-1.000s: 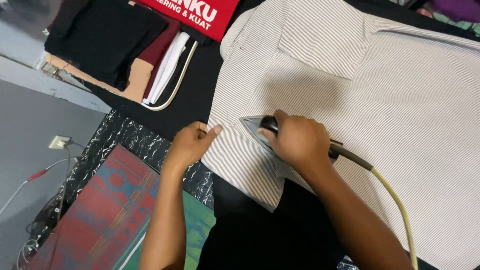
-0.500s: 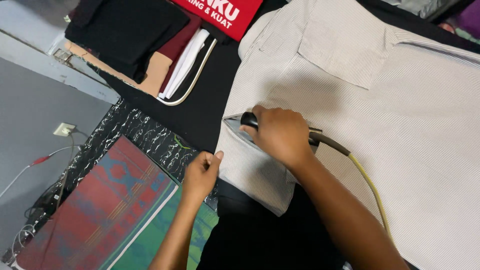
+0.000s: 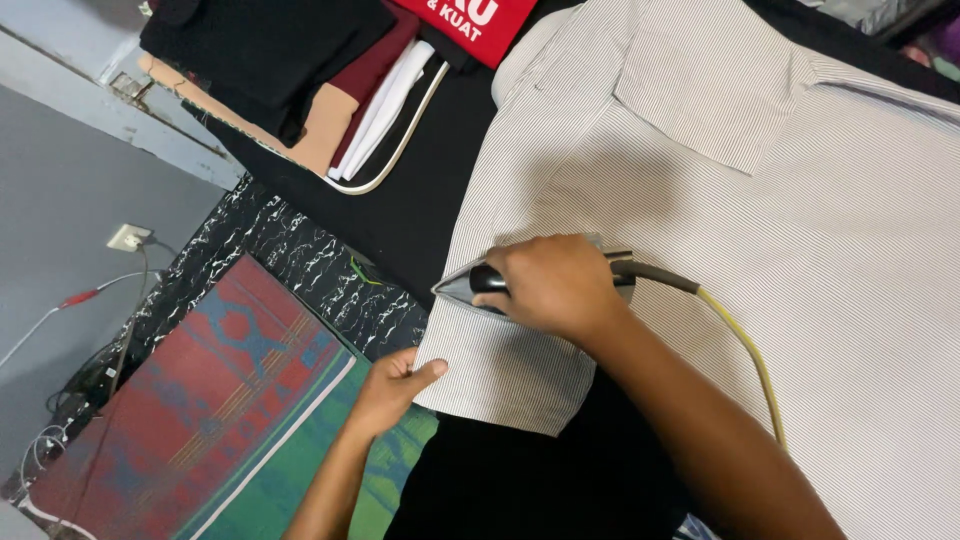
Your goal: The person irons a white striped short-sleeved shirt on a black ironing board. They smooth the fabric with their hands and use a steam iron to press the front, collar, and sleeves. The person flips the shirt over to iron the back and continues smoothing the fabric.
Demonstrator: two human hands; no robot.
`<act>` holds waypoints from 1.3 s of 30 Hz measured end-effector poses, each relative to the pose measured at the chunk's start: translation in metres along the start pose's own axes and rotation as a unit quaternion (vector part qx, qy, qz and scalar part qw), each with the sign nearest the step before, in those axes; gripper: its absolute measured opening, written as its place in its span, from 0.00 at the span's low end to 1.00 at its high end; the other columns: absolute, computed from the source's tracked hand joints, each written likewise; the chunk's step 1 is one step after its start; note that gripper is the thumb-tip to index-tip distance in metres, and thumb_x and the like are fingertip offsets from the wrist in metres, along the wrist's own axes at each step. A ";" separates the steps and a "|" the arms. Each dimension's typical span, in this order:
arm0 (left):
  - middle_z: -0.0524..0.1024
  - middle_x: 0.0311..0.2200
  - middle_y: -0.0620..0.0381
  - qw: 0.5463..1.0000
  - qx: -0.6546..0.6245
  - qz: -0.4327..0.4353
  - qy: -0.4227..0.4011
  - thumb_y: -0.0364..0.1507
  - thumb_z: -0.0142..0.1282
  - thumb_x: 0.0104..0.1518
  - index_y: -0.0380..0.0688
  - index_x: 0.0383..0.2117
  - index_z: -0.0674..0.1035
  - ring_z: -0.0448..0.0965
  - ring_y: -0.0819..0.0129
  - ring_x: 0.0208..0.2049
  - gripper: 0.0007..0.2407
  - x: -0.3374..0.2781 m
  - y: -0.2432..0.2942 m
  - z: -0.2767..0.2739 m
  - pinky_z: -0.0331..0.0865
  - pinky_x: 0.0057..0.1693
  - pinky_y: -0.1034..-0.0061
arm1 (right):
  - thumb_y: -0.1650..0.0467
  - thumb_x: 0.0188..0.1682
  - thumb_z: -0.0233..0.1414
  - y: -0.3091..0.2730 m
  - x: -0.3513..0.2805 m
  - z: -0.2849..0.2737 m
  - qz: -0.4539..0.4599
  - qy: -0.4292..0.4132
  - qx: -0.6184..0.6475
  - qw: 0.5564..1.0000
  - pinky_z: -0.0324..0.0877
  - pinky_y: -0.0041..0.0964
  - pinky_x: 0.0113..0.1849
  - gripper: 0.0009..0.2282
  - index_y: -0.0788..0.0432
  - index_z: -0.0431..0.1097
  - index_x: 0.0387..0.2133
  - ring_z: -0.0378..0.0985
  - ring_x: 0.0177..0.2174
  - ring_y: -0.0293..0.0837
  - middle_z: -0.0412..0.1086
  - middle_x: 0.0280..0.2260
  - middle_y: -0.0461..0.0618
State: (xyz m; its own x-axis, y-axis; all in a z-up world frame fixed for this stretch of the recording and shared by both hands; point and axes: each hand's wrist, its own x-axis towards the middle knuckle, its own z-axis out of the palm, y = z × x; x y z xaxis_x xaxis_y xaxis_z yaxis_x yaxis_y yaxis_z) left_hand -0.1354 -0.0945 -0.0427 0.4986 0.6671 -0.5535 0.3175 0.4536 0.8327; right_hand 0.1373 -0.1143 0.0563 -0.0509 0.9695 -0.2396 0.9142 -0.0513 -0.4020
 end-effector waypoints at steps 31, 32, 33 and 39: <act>0.85 0.34 0.46 0.994 -0.073 -0.031 0.072 0.30 0.57 0.61 0.26 0.47 0.80 0.87 0.62 0.32 0.15 -0.020 -0.091 -0.035 0.83 0.44 0.63 | 0.57 0.48 0.56 -0.038 -0.014 0.028 -0.093 -0.018 -0.019 0.995 0.78 0.55 0.34 0.16 0.50 0.77 0.44 0.84 0.32 0.59 0.79 0.26 0.55; 0.85 0.34 0.46 0.994 -0.073 -0.030 0.073 0.30 0.57 0.61 0.26 0.47 0.80 0.87 0.62 0.32 0.15 -0.020 -0.090 -0.035 0.83 0.44 0.63 | 0.57 0.48 0.56 -0.039 -0.015 0.032 -0.095 -0.017 -0.020 0.995 0.78 0.55 0.34 0.16 0.50 0.77 0.44 0.84 0.32 0.59 0.79 0.26 0.55; 0.85 0.35 0.47 0.995 -0.061 -0.033 0.070 0.30 0.56 0.62 0.25 0.47 0.79 0.87 0.64 0.33 0.15 -0.021 -0.090 -0.035 0.82 0.45 0.65 | 0.55 0.48 0.55 -0.039 -0.016 0.036 -0.112 -0.036 -0.031 0.993 0.78 0.54 0.35 0.16 0.49 0.77 0.43 0.84 0.33 0.59 0.79 0.27 0.55; 0.85 0.36 0.43 0.994 -0.071 -0.039 0.074 0.30 0.55 0.62 0.25 0.49 0.79 0.87 0.61 0.35 0.16 -0.023 -0.095 -0.035 0.81 0.45 0.66 | 0.56 0.49 0.55 -0.042 -0.011 0.037 -0.098 -0.032 -0.021 0.994 0.78 0.54 0.34 0.16 0.50 0.76 0.43 0.84 0.32 0.59 0.79 0.27 0.54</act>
State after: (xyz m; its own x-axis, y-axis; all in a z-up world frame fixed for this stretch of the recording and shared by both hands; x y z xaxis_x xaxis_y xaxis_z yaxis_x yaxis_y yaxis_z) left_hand -0.2049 -0.1322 -0.1094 0.3498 0.7008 -0.6217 0.2290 0.5795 0.7821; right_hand 0.0843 -0.1320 0.0437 -0.2550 0.9424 -0.2166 0.8999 0.1493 -0.4097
